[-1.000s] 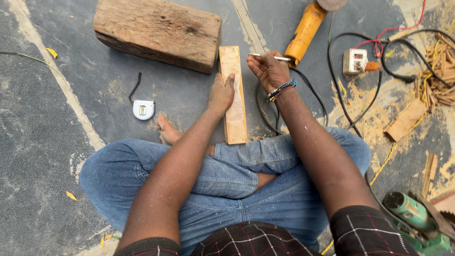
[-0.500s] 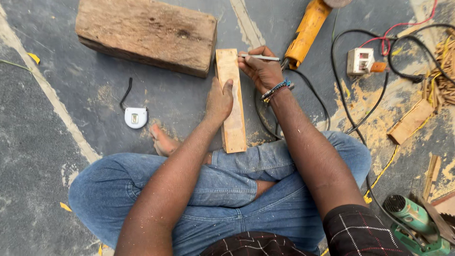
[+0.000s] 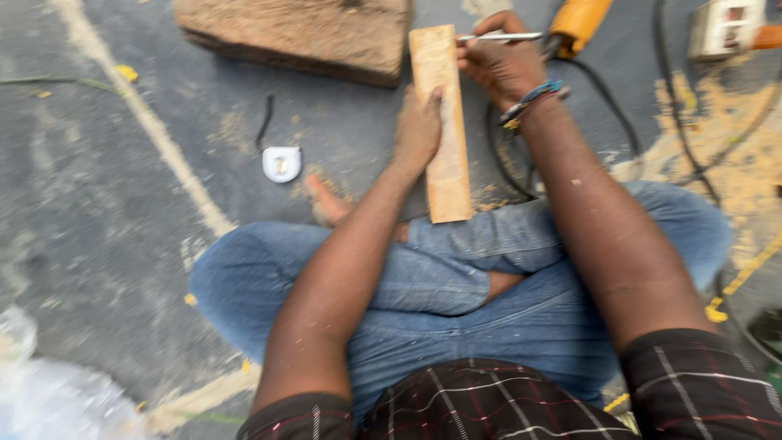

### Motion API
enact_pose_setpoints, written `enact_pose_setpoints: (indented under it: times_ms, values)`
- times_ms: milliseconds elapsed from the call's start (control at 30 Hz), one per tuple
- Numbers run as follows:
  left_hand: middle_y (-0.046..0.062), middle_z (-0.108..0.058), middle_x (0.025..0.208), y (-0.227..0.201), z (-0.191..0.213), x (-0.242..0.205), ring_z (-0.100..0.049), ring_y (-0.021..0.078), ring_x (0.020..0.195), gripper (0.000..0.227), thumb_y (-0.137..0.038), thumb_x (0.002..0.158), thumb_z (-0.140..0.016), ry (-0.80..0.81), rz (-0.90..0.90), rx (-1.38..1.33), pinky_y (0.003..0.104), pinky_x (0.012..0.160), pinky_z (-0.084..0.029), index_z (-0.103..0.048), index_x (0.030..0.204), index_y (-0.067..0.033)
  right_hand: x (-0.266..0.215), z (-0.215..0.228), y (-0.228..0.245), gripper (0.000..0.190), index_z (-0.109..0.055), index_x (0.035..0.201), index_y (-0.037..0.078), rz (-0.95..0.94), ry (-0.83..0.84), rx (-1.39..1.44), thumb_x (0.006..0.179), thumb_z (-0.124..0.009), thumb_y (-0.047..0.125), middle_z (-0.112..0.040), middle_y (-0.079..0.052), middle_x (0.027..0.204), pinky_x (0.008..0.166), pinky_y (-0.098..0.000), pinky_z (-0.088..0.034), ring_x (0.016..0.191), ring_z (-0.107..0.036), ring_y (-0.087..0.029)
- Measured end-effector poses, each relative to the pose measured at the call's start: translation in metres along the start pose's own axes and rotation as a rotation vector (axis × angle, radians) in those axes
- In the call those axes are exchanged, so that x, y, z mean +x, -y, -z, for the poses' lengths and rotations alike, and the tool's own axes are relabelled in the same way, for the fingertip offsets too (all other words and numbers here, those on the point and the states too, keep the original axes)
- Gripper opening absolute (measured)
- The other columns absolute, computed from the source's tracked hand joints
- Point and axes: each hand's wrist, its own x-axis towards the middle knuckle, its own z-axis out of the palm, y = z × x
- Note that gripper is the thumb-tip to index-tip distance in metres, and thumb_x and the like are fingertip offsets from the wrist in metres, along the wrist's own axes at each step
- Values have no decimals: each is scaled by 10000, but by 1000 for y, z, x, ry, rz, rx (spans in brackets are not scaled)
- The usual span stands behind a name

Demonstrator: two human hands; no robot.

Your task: The person assembles a small wooden rectangular frame by hand, fitting the pieces together and turning the object over. They then use a pen to mark lines on the wood surfaces.

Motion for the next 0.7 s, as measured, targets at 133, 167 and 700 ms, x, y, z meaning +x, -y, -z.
enact_pose_setpoints:
  times_ms: [133, 167, 700]
  values:
    - [320, -713, 1105, -5, 3, -5, -672, 500, 1086, 488, -432, 1023, -512, 8, 1, 11, 565, 919, -514, -536, 1265, -9, -6, -5, 2, 207, -595, 1129, 74, 57, 38, 25, 1018, -725, -42, -726, -161, 1113, 886, -328, -675, 1007, -762, -233]
    - [313, -719, 1098, -7, 5, -6, -679, 493, 1079, 495, -437, 1020, -506, 17, 8, 16, 561, 919, -514, -535, 1269, -10, -8, -6, 3, 194, -605, 1128, 65, 54, 43, 56, 1024, -721, -51, -726, -164, 1117, 902, -324, -673, 1019, -762, -235]
    - [285, -709, 1132, -16, 11, -10, -692, 439, 1102, 518, -440, 1036, -496, 54, 8, 2, 523, 937, -528, -511, 1289, 12, -4, -13, 0, 148, -591, 1032, 48, 81, -9, 28, 1025, -688, -63, -721, -157, 1098, 923, -306, -680, 1013, -758, -217]
